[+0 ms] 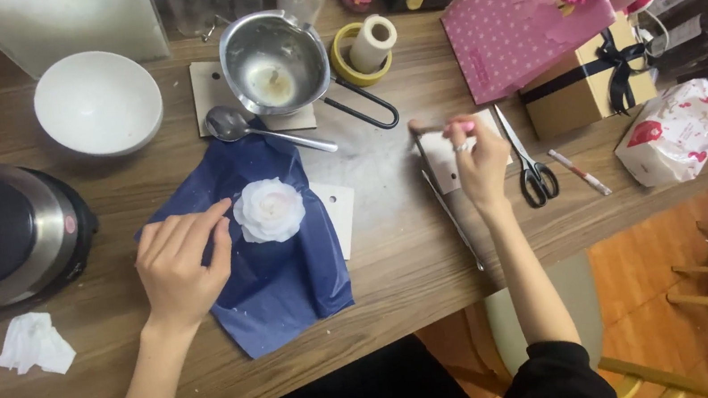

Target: Applying finishing details to a wax rose using a brush and melted wax

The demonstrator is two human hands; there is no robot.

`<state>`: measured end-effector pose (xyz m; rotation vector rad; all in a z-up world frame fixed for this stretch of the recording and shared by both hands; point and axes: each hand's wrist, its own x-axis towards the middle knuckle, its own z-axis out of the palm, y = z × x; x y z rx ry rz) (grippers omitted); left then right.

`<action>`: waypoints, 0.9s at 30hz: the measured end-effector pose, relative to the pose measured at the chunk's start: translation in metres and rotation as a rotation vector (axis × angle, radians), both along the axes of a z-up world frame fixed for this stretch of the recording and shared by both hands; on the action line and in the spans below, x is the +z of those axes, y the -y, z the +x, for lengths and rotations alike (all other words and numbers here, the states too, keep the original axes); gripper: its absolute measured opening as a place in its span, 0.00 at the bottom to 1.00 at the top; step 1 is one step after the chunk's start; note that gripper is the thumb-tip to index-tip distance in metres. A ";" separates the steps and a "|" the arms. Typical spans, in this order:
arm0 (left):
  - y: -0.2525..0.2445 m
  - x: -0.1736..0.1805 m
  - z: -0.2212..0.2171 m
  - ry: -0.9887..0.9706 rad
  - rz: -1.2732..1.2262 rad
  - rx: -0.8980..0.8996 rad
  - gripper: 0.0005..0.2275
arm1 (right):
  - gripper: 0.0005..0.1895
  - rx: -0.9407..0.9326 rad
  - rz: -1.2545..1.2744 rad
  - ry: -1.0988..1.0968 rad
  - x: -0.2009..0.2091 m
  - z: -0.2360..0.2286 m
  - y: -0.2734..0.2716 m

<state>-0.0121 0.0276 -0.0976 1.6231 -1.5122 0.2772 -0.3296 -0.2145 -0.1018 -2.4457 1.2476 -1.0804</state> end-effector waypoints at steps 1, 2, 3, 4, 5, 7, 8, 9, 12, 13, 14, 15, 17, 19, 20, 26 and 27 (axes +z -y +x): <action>0.000 -0.001 0.000 0.000 0.005 -0.001 0.05 | 0.08 -0.001 0.005 0.000 -0.002 0.002 -0.010; 0.000 -0.002 0.000 -0.002 0.009 -0.002 0.05 | 0.09 0.020 0.045 -0.011 -0.003 0.005 -0.019; 0.000 -0.003 0.000 -0.004 0.012 -0.003 0.05 | 0.11 0.041 0.085 -0.022 -0.005 0.007 -0.028; 0.000 -0.004 0.000 -0.004 0.015 -0.004 0.05 | 0.11 0.041 0.088 -0.023 -0.003 0.011 -0.040; 0.000 -0.005 0.000 0.005 0.014 -0.004 0.05 | 0.10 0.064 0.097 -0.012 0.000 0.015 -0.050; 0.000 -0.005 -0.001 0.014 0.014 -0.004 0.05 | 0.10 0.087 0.106 -0.002 0.001 0.020 -0.068; 0.000 -0.005 -0.001 0.010 0.013 -0.002 0.05 | 0.10 0.119 0.131 -0.002 -0.001 0.020 -0.075; -0.001 -0.005 0.000 0.007 0.013 0.002 0.05 | 0.10 0.153 0.156 0.000 -0.003 0.021 -0.081; -0.001 -0.002 0.000 0.013 0.003 0.006 0.06 | 0.08 0.108 0.056 -0.036 0.008 0.019 -0.081; -0.002 -0.002 0.000 0.026 0.004 -0.001 0.06 | 0.08 0.101 0.057 -0.023 0.012 0.017 -0.063; -0.002 -0.001 0.000 0.014 -0.006 0.000 0.05 | 0.07 0.098 -0.014 -0.014 0.015 0.014 -0.044; -0.001 -0.001 -0.001 0.002 -0.015 -0.009 0.05 | 0.06 0.086 -0.084 -0.007 0.018 0.009 -0.028; -0.002 0.001 -0.002 0.010 -0.005 -0.023 0.06 | 0.05 0.075 -0.156 -0.011 0.018 0.011 0.004; -0.003 0.002 -0.001 0.015 0.006 -0.045 0.06 | 0.04 0.055 -0.228 -0.022 0.017 0.011 0.017; -0.003 0.000 0.001 0.032 0.005 -0.040 0.06 | 0.03 0.052 -0.231 -0.030 0.017 0.014 0.014; -0.004 -0.010 0.004 0.041 0.038 -0.045 0.06 | 0.05 0.171 -0.101 -0.047 -0.002 0.013 -0.047; -0.007 -0.013 0.005 0.054 0.049 -0.043 0.06 | 0.07 0.232 -0.079 -0.067 -0.006 0.010 -0.061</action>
